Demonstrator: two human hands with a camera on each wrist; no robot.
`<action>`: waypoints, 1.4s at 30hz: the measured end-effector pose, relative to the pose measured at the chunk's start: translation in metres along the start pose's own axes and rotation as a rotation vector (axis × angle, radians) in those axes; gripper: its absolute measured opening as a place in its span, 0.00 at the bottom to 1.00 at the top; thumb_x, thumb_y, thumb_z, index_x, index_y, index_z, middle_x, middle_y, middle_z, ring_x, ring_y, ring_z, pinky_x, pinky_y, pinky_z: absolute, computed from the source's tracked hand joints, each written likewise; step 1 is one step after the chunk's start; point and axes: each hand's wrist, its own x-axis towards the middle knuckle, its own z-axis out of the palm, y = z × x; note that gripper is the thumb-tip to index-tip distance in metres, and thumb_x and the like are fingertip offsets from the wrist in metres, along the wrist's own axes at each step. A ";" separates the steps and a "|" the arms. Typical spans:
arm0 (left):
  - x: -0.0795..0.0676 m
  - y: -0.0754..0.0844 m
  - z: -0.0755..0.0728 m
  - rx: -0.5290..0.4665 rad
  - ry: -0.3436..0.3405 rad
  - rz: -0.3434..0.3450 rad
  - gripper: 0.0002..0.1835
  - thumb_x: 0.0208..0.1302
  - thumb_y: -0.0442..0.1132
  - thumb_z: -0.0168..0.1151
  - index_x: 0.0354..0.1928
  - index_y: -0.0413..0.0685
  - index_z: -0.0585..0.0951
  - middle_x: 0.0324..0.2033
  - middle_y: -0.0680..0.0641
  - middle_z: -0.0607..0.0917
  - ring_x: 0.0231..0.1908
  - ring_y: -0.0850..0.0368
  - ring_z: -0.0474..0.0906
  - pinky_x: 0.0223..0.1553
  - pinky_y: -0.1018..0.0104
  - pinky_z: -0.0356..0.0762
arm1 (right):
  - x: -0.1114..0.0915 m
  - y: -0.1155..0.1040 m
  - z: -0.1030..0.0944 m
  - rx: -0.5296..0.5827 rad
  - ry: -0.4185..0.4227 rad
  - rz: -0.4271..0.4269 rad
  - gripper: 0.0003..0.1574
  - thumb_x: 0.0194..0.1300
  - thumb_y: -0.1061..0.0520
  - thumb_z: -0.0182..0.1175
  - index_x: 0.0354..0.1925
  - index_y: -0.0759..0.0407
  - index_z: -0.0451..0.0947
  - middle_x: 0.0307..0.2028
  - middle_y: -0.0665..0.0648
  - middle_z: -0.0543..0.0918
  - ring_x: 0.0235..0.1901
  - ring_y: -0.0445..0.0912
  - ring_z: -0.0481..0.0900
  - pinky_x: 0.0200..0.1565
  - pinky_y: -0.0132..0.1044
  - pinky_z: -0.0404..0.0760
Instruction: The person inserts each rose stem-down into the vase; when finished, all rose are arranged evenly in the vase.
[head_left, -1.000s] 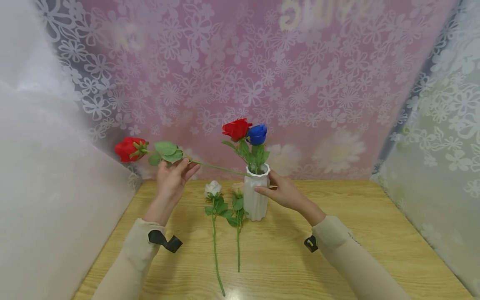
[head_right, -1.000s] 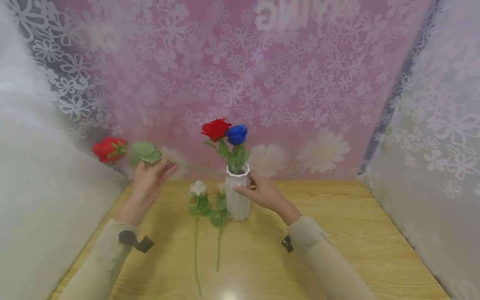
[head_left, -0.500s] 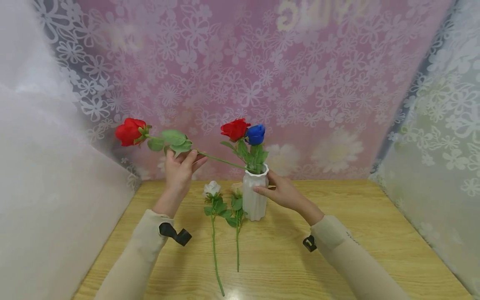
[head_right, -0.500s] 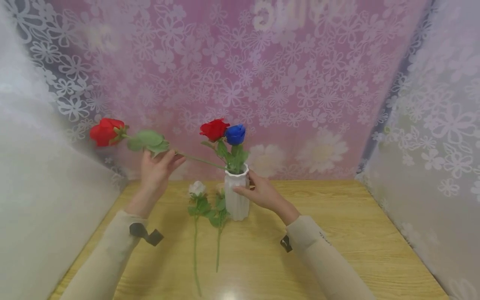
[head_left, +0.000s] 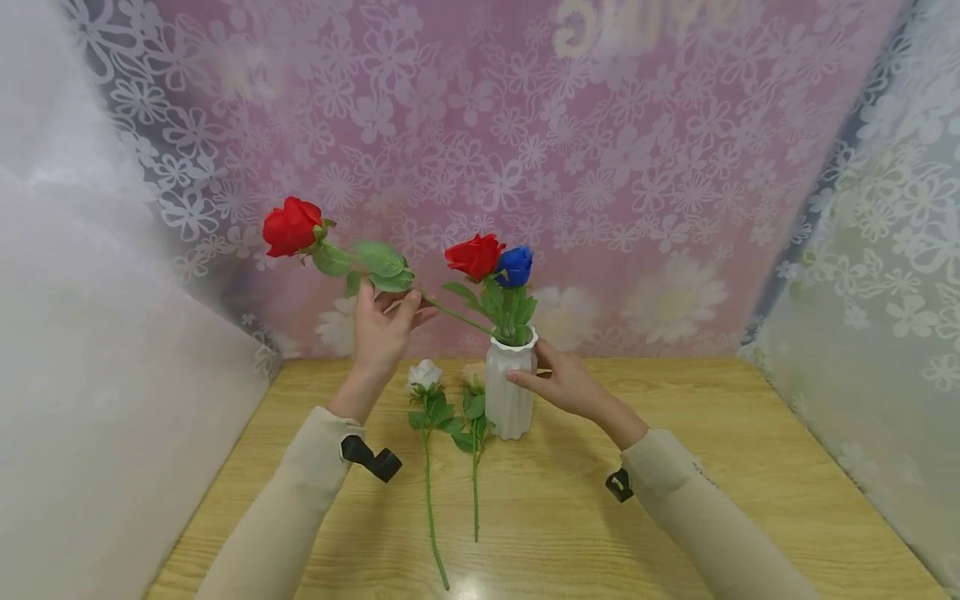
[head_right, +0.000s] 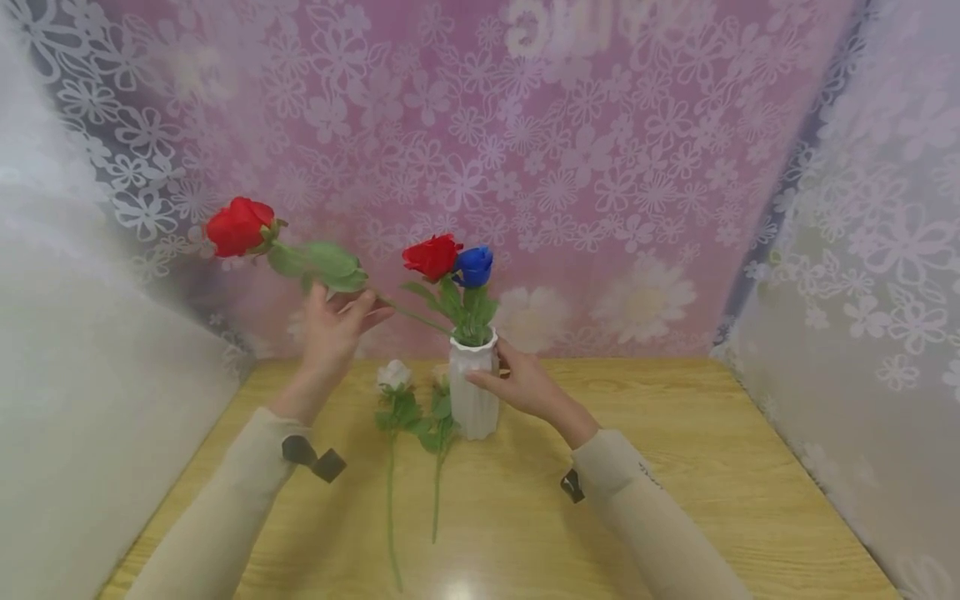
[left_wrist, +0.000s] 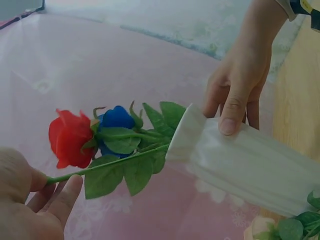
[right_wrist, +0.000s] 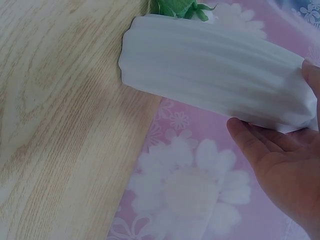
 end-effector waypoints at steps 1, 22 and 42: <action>0.000 -0.001 0.002 0.008 -0.010 0.008 0.22 0.76 0.23 0.56 0.66 0.44 0.68 0.46 0.46 0.82 0.40 0.56 0.88 0.48 0.55 0.91 | 0.000 -0.001 0.000 0.001 0.000 -0.002 0.51 0.75 0.36 0.63 0.84 0.49 0.54 0.71 0.62 0.77 0.63 0.60 0.83 0.59 0.53 0.87; -0.002 -0.030 0.036 0.238 -0.131 0.069 0.26 0.73 0.22 0.59 0.70 0.35 0.70 0.49 0.24 0.84 0.44 0.31 0.87 0.49 0.48 0.91 | 0.000 0.001 0.002 0.008 0.015 -0.006 0.50 0.75 0.37 0.63 0.84 0.48 0.54 0.71 0.62 0.77 0.63 0.60 0.83 0.59 0.53 0.87; -0.010 -0.049 0.049 0.506 -0.163 0.048 0.12 0.81 0.37 0.56 0.58 0.39 0.80 0.43 0.34 0.89 0.45 0.37 0.87 0.48 0.46 0.88 | -0.001 -0.001 0.001 0.023 0.007 -0.009 0.51 0.76 0.37 0.63 0.84 0.49 0.52 0.69 0.63 0.79 0.63 0.61 0.84 0.58 0.53 0.88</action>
